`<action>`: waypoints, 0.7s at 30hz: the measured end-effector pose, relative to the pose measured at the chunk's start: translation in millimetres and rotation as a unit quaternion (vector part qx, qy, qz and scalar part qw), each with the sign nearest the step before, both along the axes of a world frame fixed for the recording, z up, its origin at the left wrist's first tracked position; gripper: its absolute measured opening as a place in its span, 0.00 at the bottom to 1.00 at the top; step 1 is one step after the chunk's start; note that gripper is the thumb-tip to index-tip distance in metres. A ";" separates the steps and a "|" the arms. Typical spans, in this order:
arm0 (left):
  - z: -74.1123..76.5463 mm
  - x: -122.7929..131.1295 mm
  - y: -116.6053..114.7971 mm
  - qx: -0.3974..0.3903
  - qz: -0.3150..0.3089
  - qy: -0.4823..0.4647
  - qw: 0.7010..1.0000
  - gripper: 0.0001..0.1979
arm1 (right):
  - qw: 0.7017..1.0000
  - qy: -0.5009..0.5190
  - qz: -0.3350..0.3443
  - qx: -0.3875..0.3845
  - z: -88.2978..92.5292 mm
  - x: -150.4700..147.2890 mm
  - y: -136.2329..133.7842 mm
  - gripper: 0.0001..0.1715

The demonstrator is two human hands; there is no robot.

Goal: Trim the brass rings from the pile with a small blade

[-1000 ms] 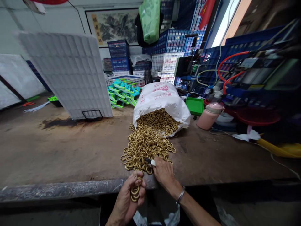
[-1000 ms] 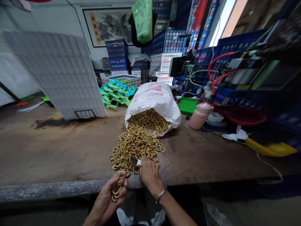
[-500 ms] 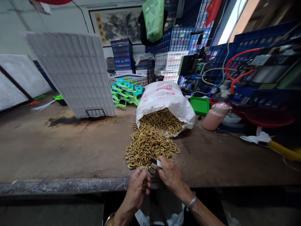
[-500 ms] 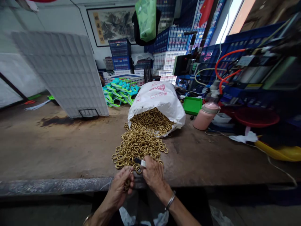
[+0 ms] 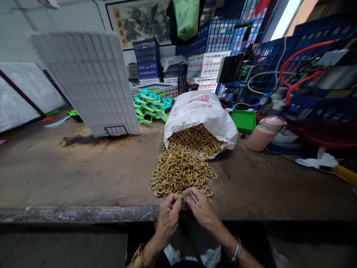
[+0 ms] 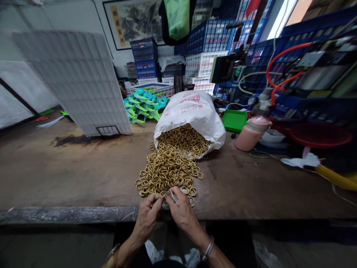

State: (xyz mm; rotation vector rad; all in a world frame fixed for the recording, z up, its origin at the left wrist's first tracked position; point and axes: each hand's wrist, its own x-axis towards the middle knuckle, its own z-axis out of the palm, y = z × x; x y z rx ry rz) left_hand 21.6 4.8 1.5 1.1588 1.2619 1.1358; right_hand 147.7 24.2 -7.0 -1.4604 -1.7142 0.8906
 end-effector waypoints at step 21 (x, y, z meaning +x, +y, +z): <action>0.7 -4.1 -9.5 -0.120 -0.042 -0.167 0.978 0.15 | 0.998 -0.061 0.017 0.003 1.9 2.1 -6.3 0.10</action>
